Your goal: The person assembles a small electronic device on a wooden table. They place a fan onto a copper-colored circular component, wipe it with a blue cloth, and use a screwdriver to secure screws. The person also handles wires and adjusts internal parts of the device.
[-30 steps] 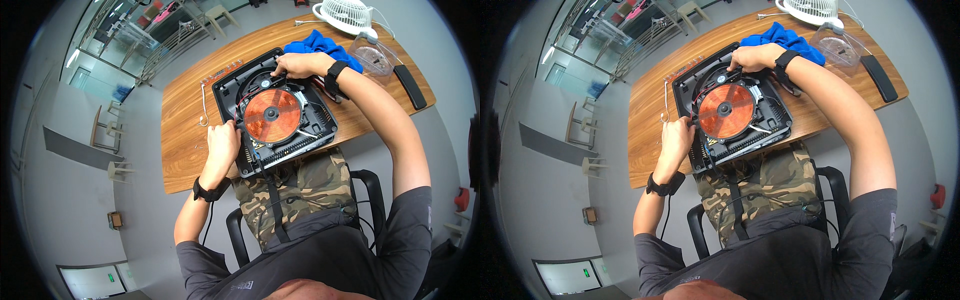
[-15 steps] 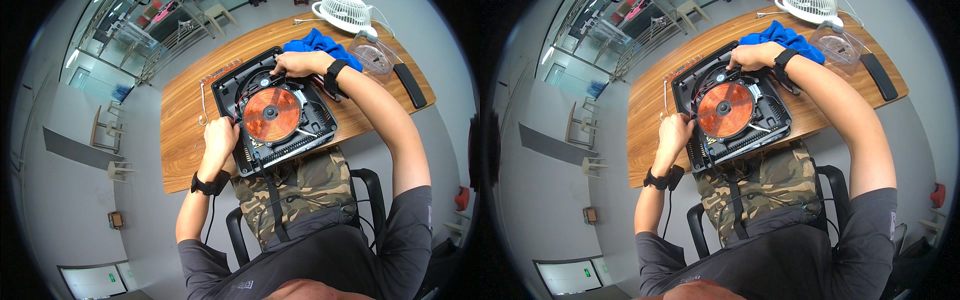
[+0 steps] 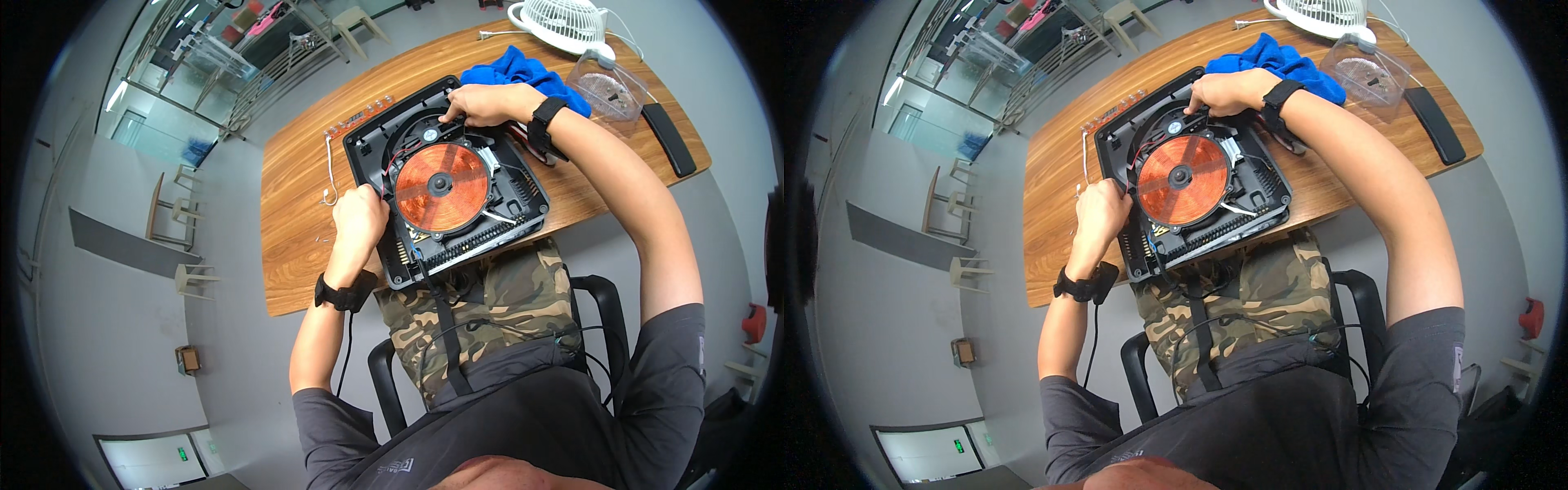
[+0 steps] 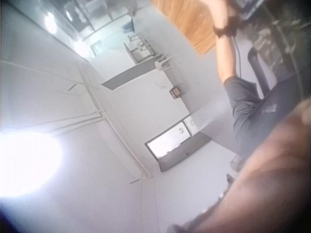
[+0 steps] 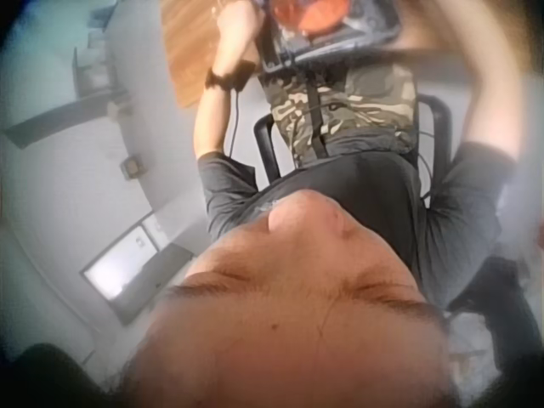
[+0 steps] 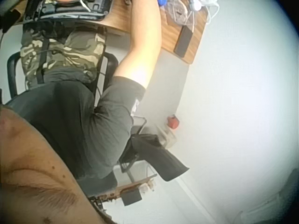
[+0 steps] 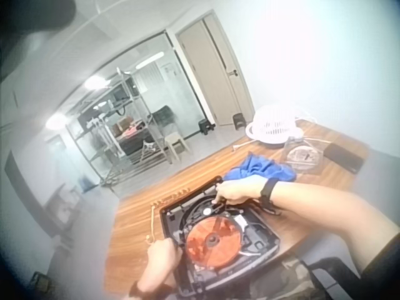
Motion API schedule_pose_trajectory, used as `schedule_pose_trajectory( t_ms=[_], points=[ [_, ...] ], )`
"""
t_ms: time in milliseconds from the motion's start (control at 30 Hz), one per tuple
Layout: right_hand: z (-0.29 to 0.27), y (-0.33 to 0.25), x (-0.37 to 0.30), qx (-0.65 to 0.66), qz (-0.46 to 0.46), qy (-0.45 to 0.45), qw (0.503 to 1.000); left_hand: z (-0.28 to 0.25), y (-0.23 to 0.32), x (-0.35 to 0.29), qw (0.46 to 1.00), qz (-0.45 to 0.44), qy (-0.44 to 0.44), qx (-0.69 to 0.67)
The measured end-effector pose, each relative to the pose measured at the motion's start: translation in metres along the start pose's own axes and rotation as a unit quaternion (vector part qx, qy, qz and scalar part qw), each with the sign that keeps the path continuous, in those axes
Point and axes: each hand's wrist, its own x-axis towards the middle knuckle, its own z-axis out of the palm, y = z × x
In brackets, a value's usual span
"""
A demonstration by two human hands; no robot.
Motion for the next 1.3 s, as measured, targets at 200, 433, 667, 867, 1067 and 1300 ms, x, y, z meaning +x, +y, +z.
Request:
schedule_pose_trajectory(
  t_ms=[200,433,667,867,1067,1300],
  points=[
    [0.001,0.003,0.001,-0.005,-0.018,0.004,1.0,-0.008,0.0,0.002,0.999,-0.014,-0.027,-0.037],
    [-0.002,-0.003,0.001,-0.004,-0.004,-0.001,1.0,-0.017,0.007,-0.011,0.986,-0.032,-0.021,-0.16],
    [-0.01,-0.012,-0.002,-0.022,-0.008,-0.002,1.0,-0.019,-0.003,-0.016,0.965,-0.042,0.008,-0.259],
    [-0.01,-0.01,-0.002,-0.021,0.002,-0.006,1.0,-0.011,-0.011,-0.016,0.968,-0.035,0.042,-0.246],
    [-0.011,-0.013,0.0,-0.002,0.01,-0.014,1.0,-0.011,-0.006,-0.02,0.968,-0.056,0.047,-0.242],
    [-0.013,-0.016,-0.001,-0.018,-0.001,-0.01,1.0,-0.005,-0.005,-0.017,0.968,-0.075,0.05,-0.235]
  ],
)
